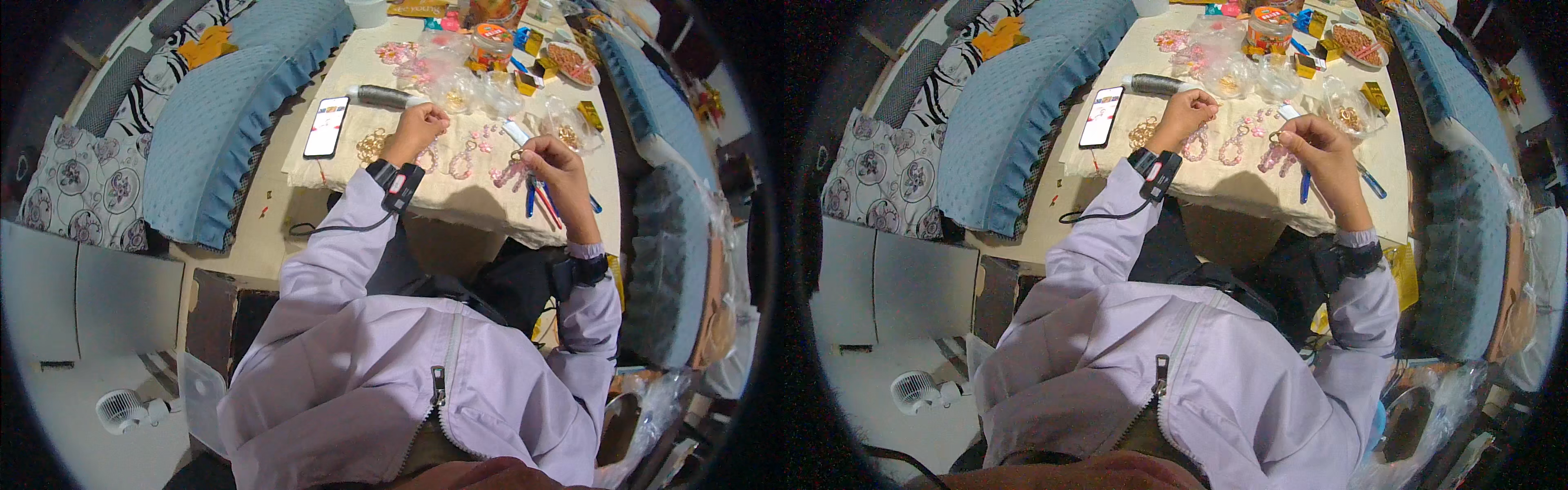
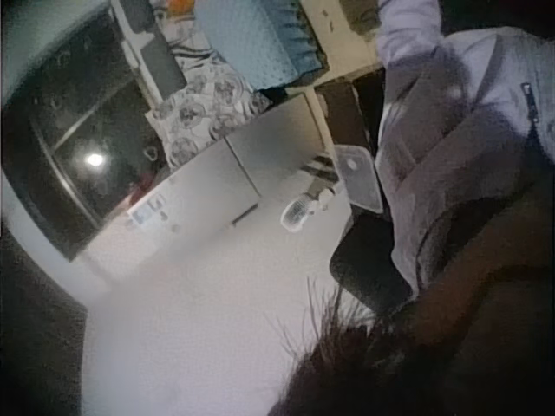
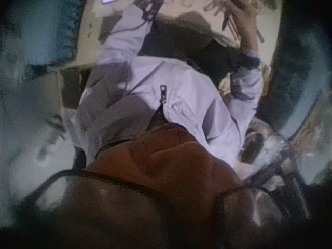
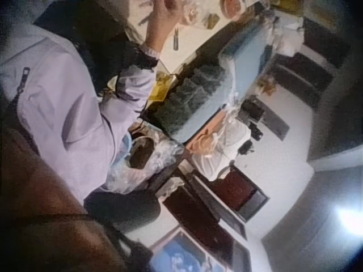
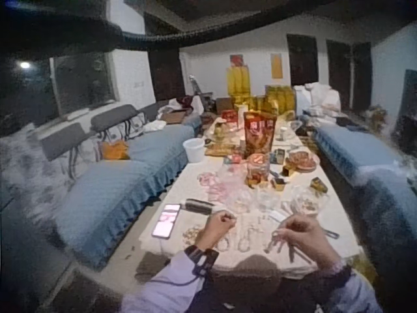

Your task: The person assembles small decorative keychains by threading pink beads onto metal rings and securing them with pliers. They handle multiple keychains one at a time, using pliers to close the rings and occasionally inspecting the finished pieces.

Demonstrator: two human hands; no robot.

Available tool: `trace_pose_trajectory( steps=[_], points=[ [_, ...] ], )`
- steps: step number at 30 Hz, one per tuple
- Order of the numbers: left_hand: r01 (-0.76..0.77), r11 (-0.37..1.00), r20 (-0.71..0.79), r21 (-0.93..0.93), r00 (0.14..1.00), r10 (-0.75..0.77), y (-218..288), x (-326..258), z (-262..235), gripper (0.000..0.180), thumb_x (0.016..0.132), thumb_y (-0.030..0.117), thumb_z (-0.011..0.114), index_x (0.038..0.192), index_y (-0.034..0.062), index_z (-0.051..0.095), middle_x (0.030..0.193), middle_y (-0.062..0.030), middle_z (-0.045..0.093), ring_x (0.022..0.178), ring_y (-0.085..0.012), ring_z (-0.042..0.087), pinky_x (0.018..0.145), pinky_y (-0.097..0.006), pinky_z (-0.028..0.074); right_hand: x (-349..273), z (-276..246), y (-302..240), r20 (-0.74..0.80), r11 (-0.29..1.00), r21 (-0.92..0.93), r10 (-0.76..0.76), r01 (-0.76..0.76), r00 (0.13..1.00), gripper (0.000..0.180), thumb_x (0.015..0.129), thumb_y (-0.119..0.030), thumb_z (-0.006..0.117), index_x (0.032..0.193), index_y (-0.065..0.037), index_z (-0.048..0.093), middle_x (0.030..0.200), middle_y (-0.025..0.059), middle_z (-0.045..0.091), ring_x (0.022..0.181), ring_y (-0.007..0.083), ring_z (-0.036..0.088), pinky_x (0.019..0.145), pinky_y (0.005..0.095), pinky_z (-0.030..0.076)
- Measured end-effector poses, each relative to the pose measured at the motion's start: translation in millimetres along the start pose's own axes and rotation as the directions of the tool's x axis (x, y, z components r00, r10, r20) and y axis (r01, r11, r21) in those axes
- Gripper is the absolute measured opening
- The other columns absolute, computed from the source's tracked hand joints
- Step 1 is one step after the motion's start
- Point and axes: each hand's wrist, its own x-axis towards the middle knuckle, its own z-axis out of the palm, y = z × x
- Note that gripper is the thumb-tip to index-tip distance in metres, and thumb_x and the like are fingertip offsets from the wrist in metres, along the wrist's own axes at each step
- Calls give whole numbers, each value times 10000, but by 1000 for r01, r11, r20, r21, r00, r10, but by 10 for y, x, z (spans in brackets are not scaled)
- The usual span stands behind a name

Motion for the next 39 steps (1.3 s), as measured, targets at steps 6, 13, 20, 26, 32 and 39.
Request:
trace_pose_trajectory(
  steps=[6,13,20,26,32,39],
  points=[
    [47,999,37,21,998,-47,-136,160,38,113,918,72,599,949,-12,668,816,-60,673,726,-82,609,637,-220,482,122,-19,117,20,997,43,57,-57,998,99,909,-101,671,937,-9,650,838,-2,649,787,61,593,735,206,465],
    [43,997,71,62,996,-47,-128,123,-22,225,899,-13,460,997,-11,662,916,-104,682,822,-147,632,726,-272,498,198,6,281,10,997,47,68,-68,998,113,920,-110,663,948,-3,642,855,1,653,793,67,599,733,212,473],
    [-159,919,86,361,987,137,-57,-14,-147,244,805,-38,504,980,-1,671,962,-193,693,922,-317,666,794,-363,502,144,-10,218,17,998,26,48,-49,999,119,922,-123,663,945,-8,643,854,-1,653,790,61,595,726,207,464],
    [-136,980,153,148,982,113,417,-255,-158,194,913,69,562,1069,7,658,1028,-101,692,960,-193,639,852,-313,484,66,22,46,29,998,37,40,-41,999,119,928,-130,652,953,-14,656,851,2,661,767,58,587,704,210,464],
    [-260,944,328,-203,890,316,1161,-577,189,220,897,174,701,1059,26,680,981,-43,696,899,-107,616,816,-265,488,68,67,-152,-6,999,24,-33,33,999,149,910,-144,687,954,-3,664,843,0,659,773,59,590,701,207,470],
    [-273,941,176,-198,935,309,1542,-765,317,173,897,170,708,945,8,671,857,-27,682,802,-77,611,731,-233,496,98,100,-330,-4,984,19,-175,175,985,163,927,-142,666,1008,-1,660,879,10,658,811,68,596,741,219,485]
  ],
)
